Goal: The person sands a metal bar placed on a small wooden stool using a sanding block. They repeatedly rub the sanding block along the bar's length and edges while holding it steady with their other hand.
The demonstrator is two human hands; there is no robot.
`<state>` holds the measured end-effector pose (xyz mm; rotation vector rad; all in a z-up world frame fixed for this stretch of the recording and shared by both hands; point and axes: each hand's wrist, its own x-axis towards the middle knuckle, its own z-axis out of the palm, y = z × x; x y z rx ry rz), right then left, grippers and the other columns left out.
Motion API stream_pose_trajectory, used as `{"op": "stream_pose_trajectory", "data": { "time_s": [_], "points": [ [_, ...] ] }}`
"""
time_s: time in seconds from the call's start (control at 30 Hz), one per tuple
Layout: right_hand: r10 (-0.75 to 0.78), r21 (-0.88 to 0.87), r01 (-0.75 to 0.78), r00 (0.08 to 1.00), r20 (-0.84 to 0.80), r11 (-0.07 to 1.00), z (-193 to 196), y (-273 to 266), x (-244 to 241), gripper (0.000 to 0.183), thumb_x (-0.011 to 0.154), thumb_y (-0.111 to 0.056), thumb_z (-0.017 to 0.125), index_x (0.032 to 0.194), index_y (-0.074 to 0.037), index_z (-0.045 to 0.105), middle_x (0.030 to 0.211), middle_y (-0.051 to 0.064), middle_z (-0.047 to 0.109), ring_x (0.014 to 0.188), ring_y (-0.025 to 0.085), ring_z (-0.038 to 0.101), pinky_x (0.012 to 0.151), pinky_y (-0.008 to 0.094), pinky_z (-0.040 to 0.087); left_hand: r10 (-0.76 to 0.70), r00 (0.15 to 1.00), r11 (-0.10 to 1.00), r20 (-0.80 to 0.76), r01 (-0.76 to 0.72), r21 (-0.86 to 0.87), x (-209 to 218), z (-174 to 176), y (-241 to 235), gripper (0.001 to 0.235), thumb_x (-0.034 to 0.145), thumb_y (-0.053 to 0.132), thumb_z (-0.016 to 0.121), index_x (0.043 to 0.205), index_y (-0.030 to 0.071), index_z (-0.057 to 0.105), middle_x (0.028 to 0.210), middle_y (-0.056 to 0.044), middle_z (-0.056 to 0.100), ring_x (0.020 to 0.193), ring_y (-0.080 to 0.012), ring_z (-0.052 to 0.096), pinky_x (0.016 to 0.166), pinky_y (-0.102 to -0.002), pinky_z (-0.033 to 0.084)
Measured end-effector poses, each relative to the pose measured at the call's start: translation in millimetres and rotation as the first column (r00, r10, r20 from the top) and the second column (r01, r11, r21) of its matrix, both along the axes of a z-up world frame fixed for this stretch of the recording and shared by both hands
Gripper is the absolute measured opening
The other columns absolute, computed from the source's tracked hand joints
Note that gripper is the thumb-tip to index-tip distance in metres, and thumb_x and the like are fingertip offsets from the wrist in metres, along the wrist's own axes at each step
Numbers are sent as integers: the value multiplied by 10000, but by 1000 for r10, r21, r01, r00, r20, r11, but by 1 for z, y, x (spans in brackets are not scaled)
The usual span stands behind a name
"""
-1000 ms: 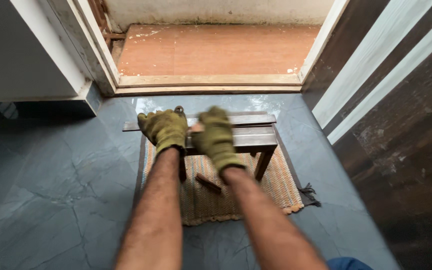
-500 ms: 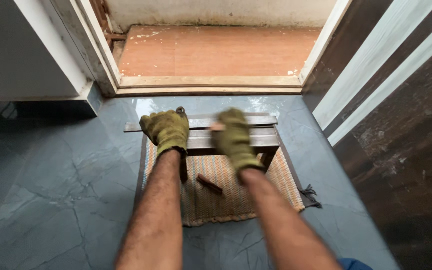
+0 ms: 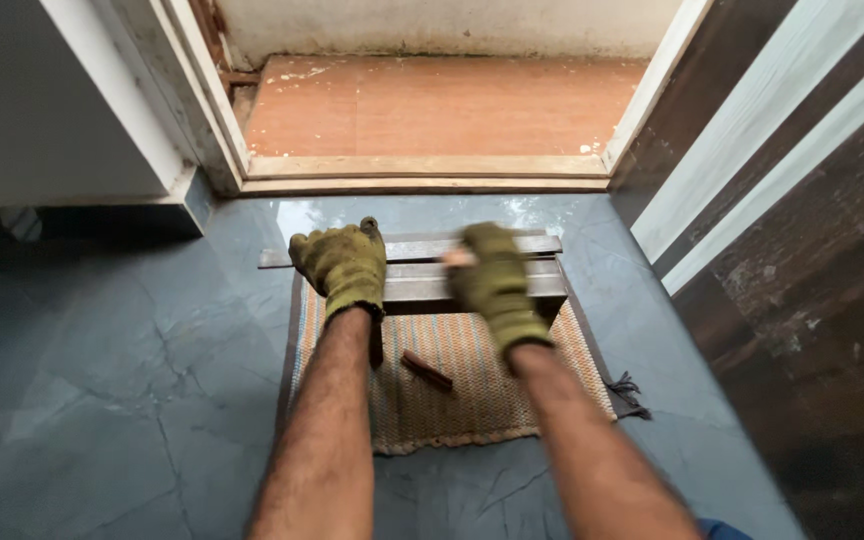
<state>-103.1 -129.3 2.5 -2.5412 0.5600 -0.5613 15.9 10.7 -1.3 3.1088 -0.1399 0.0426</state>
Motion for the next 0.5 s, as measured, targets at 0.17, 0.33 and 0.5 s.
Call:
{"op": "stream_pose_trajectory", "data": {
  "time_s": [0.17, 0.33, 0.5],
  "points": [
    [284, -203, -279, 959, -5, 938, -8, 43, 31, 358, 731, -105, 837, 1074, -126, 740, 1130, 119, 679, 1116, 300, 603, 1011, 421, 508, -43, 988, 996, 151, 54, -70, 2, -5, 5, 630, 1051, 544, 308, 888, 208, 816, 903, -52, 763, 883, -239, 678, 892, -461, 372],
    [105, -96, -100, 993, 45, 990, 0, -25, -22, 369, 707, -51, 814, 1066, -116, 756, 1172, 107, 676, 1144, 281, 614, 1047, 379, 531, -41, 996, 999, -77, 41, 2, -3, 2, 4, 750, 1106, 592, 228, 909, 173, 818, 833, -50, 763, 832, -220, 705, 850, -446, 409],
    [-4, -49, 5, 1000, 25, 999, -6, 3, -6, 310, 782, -79, 803, 1084, -133, 759, 1126, 81, 694, 1095, 257, 644, 994, 388, 550, -23, 997, 998, -68, 19, -52, -1, 6, 2, 680, 1083, 578, 277, 938, 169, 801, 852, -59, 760, 822, -240, 711, 845, -453, 423]
  ]
}}
